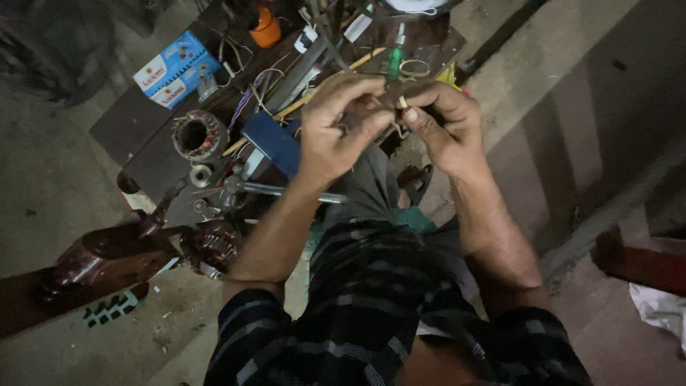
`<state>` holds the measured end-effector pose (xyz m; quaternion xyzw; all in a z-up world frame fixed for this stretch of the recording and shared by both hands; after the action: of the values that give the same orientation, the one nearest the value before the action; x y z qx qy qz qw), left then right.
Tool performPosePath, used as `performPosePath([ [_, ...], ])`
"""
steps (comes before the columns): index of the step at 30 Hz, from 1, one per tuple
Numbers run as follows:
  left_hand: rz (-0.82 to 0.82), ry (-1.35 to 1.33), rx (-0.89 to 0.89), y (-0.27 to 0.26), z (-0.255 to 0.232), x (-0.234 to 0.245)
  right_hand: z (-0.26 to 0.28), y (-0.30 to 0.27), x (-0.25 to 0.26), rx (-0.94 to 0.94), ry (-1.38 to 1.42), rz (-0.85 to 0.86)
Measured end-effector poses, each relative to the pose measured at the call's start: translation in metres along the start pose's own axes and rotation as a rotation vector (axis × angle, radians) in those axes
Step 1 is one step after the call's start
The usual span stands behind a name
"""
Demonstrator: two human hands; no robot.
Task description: The person winds a yellow insulating tape around a cylindrical coil form, repeatedly wrapping and adjusting the tape with both hands. The person occasionally uses a screwdriver to press or align the tape on the coil.
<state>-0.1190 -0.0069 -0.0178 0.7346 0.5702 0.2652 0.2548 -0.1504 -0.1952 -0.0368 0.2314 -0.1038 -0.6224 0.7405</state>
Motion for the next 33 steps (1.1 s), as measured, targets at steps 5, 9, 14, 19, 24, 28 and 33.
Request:
performPosePath([
  [5,0.057,-0.005,0.033,-0.001,-0.013,0.001,-0.001,0.002,-0.009,0.034,-0.102,-0.037],
  [9,0.104,-0.050,0.078,-0.003,-0.006,0.009,0.001,0.001,-0.012,0.071,-0.217,0.007],
  [14,0.089,0.087,0.025,-0.006,0.006,0.015,0.004,-0.001,-0.018,0.069,-0.282,0.034],
  [19,0.061,0.140,0.005,-0.011,0.018,0.017,0.004,0.002,-0.023,0.156,-0.426,0.055],
  [24,0.055,0.118,0.036,-0.015,0.025,0.019,0.000,0.005,-0.031,0.139,-0.262,0.091],
  [28,0.046,0.045,0.044,-0.020,0.032,0.022,-0.011,0.004,-0.032,0.153,-0.194,0.089],
  [33,0.024,0.103,0.068,-0.028,0.034,0.017,-0.031,0.003,-0.028,0.187,-0.212,0.075],
])
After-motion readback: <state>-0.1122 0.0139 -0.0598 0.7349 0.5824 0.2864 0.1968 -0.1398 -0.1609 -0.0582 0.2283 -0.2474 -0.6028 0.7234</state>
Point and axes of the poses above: each hand's wrist, its own y-axis towards the middle knuckle, its own x-axis out of the back of the hand, z = x × y, the point moved 4 cm from there along y, towards the middle knuckle, and after that the axes turned 5 degrees about y, right-handed, at the moved point
